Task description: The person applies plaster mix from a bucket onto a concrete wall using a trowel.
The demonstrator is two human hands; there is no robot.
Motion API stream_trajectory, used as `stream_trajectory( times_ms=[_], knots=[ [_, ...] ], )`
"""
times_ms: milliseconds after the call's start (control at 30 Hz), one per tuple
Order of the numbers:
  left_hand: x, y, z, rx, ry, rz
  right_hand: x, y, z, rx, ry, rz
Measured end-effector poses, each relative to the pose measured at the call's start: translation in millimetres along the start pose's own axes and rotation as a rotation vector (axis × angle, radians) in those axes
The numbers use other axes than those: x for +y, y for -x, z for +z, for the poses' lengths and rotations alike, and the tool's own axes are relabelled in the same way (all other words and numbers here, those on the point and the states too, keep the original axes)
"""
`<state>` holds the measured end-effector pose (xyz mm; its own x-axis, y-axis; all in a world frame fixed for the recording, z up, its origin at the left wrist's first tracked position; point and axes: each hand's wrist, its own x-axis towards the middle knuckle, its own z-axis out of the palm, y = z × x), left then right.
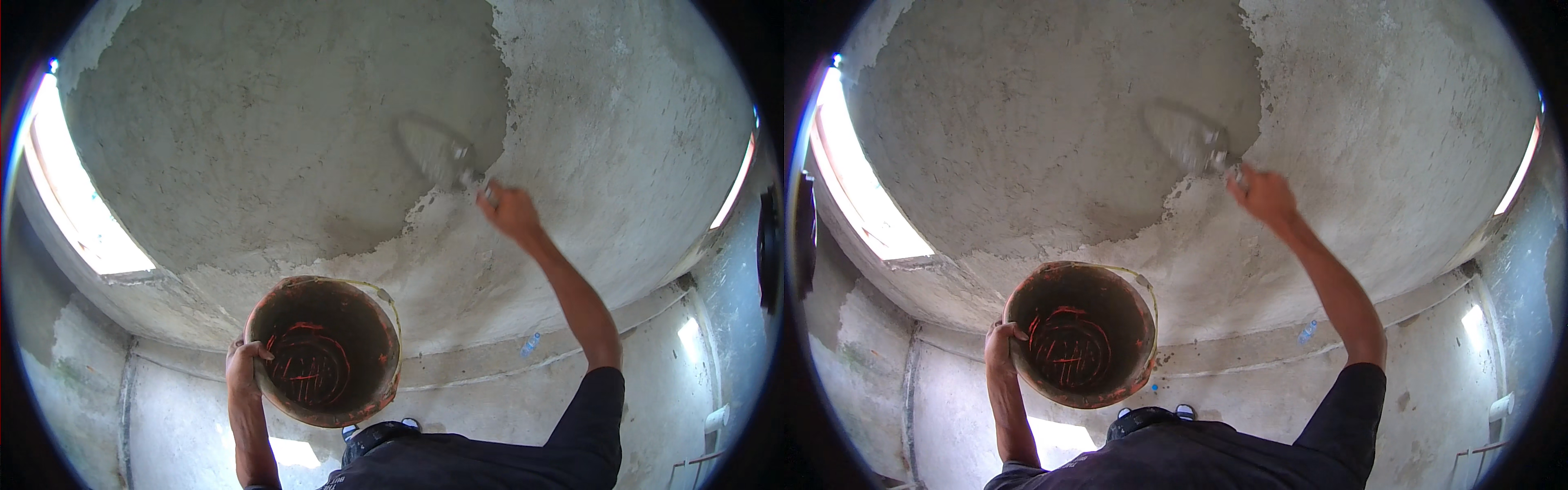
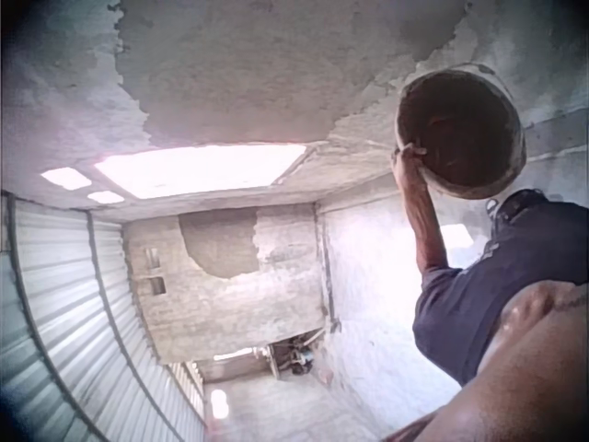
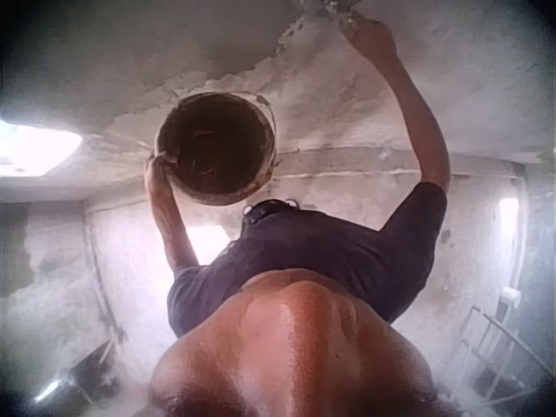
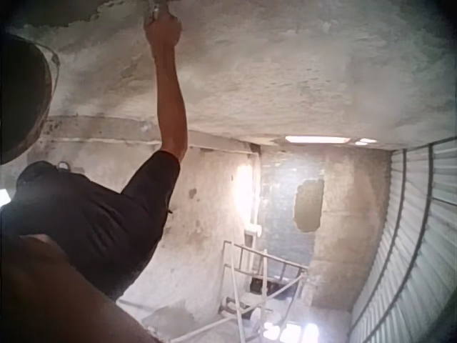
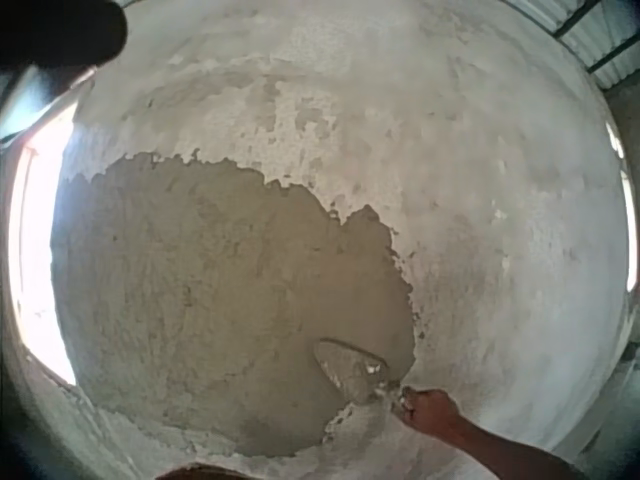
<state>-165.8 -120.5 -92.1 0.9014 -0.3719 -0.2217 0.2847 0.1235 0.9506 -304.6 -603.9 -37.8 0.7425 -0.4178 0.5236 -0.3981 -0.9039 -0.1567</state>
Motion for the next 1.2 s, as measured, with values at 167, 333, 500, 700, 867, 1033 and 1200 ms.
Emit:
stream_trajectory(
  times_ms=[167,333,500,700,867,1033,1200],
  knots=[
    [11,8,8,0.032,-0.034,0.01,3,-59,-67,0.316,0.007,0.128],
    [3,-3,11,-0.018,0.027,0.048,10,-40,-8,0.238,0.136,-0.073],
    [4,-5,3,0.003,-0.009,0.036,-17,31,55,-0.156,0.081,-0.164],
    [7,-5,6,-0.031,-0.017,0.05,3,-1,-13,0.121,0.047,0.0],
    [8,-1,12,-0.027,-0.029,0.029,62,-43,-70,0.391,0.196,0.114],
    [4,-7,8,-0.007,-0.022,0.023,89,19,36,0.269,0.261,-0.028],
    [12,-3,15,0.026,0.034,0.018,71,83,75,-0.12,0.274,-0.06]
  ],
)
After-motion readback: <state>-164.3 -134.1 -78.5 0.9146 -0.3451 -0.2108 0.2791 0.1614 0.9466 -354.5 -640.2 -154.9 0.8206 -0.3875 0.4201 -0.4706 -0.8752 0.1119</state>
